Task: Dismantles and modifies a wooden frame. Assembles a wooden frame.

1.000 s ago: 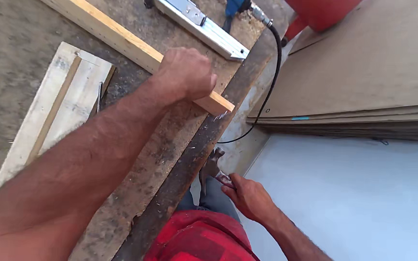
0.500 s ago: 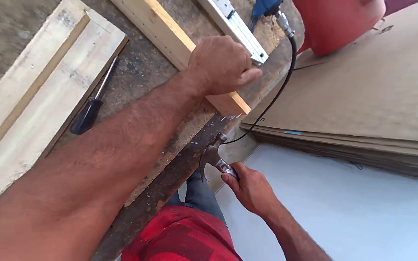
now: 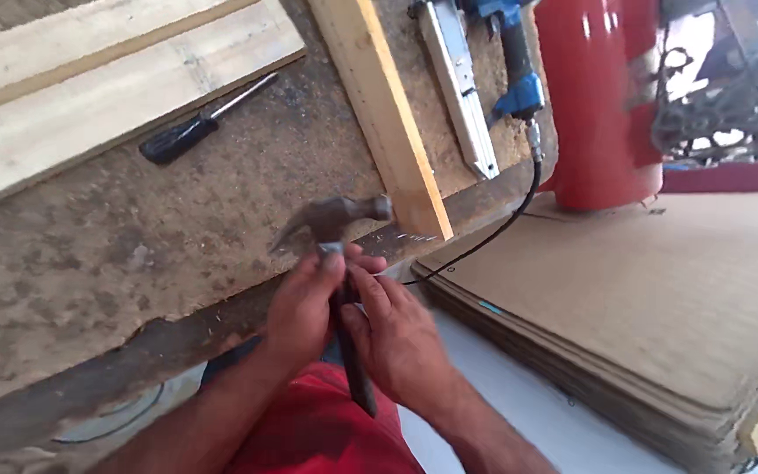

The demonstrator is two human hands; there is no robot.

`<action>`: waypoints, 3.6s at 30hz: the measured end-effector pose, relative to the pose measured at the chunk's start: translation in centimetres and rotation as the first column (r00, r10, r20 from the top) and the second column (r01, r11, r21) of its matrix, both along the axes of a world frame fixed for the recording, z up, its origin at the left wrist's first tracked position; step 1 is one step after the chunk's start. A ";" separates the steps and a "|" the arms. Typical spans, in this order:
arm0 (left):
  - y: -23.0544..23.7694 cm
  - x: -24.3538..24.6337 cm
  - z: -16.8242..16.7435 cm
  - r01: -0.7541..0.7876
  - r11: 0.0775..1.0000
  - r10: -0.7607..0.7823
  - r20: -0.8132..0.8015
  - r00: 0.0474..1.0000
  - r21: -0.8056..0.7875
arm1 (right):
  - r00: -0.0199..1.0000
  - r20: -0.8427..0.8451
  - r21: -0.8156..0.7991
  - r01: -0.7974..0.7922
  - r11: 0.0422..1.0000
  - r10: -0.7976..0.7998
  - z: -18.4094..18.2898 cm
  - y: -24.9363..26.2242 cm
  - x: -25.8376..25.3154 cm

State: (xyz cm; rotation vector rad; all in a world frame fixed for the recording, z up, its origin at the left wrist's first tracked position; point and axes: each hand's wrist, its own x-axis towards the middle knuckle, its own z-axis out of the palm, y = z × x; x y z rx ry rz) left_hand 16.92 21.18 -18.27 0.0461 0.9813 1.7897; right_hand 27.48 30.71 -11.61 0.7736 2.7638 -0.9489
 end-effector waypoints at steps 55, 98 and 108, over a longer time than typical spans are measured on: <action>6.2 11.9 -6.6 -0.117 0.854 0.262 0.226 0.938 -0.506 | 0.961 0.025 -0.279 0.273 0.921 -0.277 -7.3 16.1 -6.0; 7.3 11.2 -5.8 -0.118 0.890 0.208 0.162 0.965 -0.441 | 0.955 0.040 -0.278 0.292 0.915 -0.292 -7.1 16.9 -5.4; 6.8 11.0 -5.0 -0.152 0.890 0.228 0.132 0.965 -0.429 | 0.957 0.023 -0.266 0.286 0.921 -0.290 -6.8 16.9 -5.4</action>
